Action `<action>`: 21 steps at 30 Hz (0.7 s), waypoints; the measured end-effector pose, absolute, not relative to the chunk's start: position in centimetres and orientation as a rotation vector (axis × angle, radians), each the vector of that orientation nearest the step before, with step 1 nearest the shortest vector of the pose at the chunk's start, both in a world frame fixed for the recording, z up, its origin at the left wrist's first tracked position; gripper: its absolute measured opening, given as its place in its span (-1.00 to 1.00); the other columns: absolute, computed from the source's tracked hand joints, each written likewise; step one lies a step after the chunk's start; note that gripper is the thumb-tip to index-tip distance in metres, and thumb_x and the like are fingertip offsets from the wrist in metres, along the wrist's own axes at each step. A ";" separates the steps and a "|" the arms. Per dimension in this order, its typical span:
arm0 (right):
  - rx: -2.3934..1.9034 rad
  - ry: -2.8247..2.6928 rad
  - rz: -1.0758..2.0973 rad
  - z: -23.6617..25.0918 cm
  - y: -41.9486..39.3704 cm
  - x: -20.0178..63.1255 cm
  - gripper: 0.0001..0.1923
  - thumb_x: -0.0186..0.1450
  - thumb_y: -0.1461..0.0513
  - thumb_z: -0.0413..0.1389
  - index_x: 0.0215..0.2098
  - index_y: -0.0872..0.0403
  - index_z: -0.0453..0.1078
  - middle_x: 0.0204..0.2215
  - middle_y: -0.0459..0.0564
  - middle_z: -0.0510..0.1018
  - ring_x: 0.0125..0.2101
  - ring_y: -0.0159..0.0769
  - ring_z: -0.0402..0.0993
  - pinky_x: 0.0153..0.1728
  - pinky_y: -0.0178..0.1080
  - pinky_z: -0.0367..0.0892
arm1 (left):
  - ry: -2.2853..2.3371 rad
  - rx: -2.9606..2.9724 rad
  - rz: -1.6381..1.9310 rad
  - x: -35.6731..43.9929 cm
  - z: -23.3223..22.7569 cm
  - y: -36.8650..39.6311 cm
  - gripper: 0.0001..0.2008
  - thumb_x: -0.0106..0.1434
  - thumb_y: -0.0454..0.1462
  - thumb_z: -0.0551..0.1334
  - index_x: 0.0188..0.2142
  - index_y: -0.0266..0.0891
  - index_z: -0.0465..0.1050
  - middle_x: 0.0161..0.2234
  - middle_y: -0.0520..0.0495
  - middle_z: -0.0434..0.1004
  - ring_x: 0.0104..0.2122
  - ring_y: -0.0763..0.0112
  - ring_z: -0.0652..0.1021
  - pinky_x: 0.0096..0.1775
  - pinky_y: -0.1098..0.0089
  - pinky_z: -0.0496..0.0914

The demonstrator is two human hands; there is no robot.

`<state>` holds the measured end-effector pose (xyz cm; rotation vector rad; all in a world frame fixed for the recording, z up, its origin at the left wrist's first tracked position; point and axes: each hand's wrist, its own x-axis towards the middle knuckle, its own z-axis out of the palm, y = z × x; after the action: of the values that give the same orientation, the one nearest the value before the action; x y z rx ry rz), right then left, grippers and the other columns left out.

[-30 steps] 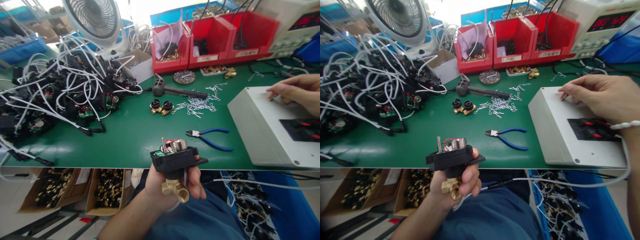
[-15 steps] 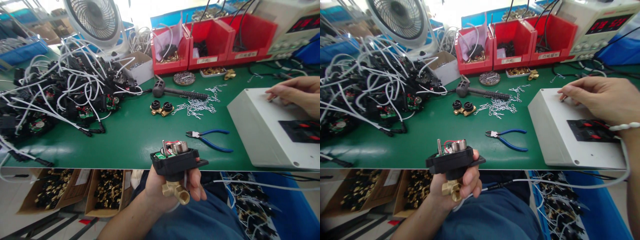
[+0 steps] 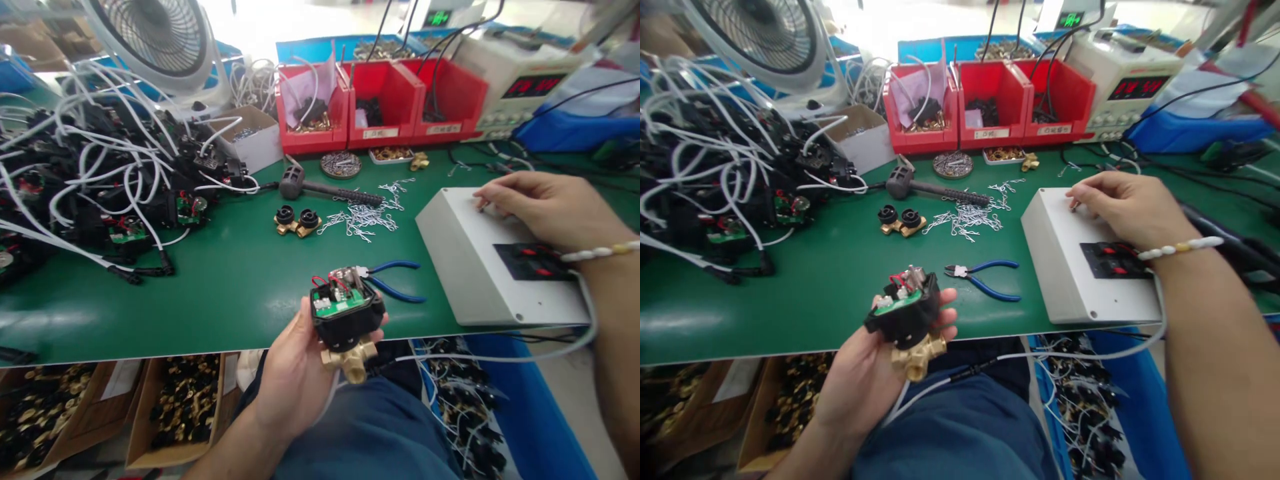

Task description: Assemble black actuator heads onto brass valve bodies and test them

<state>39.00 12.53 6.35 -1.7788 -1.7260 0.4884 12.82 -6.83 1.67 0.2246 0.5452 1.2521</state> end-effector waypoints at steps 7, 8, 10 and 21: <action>-1.757 -1.768 0.561 6.2 13.1 39.6 -0.86 0.29 0.30 0.20 -0.30 0.28 0.53 -0.53 -0.15 0.52 -0.58 -0.66 0.22 -0.48 -0.43 0.10 | 0.750 0.366 1.364 13.2 1.1 -7.3 -0.43 0.18 -0.29 0.41 0.17 -0.07 0.38 0.11 -0.12 0.54 0.03 0.24 0.58 0.01 0.37 0.48; -1.756 -1.787 0.586 6.3 13.3 39.7 -0.86 0.27 0.30 0.21 -0.30 0.29 0.53 -0.54 -0.15 0.51 -0.58 -0.65 0.23 -0.47 -0.43 0.11 | 0.785 0.387 1.364 13.2 1.1 -7.2 -0.41 0.14 -0.28 0.44 0.17 -0.10 0.39 0.09 -0.13 0.55 0.03 0.22 0.58 0.03 0.35 0.47; -1.745 -1.819 0.628 6.5 13.6 40.1 -0.86 0.26 0.31 0.22 -0.27 0.29 0.54 -0.53 -0.14 0.53 -0.56 -0.63 0.29 -0.43 -0.41 0.17 | 0.852 0.416 1.352 13.0 1.0 -7.1 -0.43 0.12 -0.25 0.46 0.12 -0.18 0.43 0.06 -0.17 0.56 0.03 0.16 0.58 0.06 0.29 0.46; -1.020 -2.369 0.827 8.2 1.5 36.9 -0.84 0.39 0.07 0.13 -0.24 -0.09 0.52 -0.38 -0.09 0.59 -0.39 -0.41 0.54 -0.42 -0.40 0.44 | 0.861 0.350 1.272 11.9 0.9 -7.0 -0.51 0.24 -0.06 0.35 0.04 -0.33 0.42 -0.13 -0.28 0.63 -0.22 0.16 0.66 -0.25 0.31 0.57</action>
<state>36.92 1.53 8.15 -1.0195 -2.3688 0.8273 11.87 -6.99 0.90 0.3502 0.8610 1.2719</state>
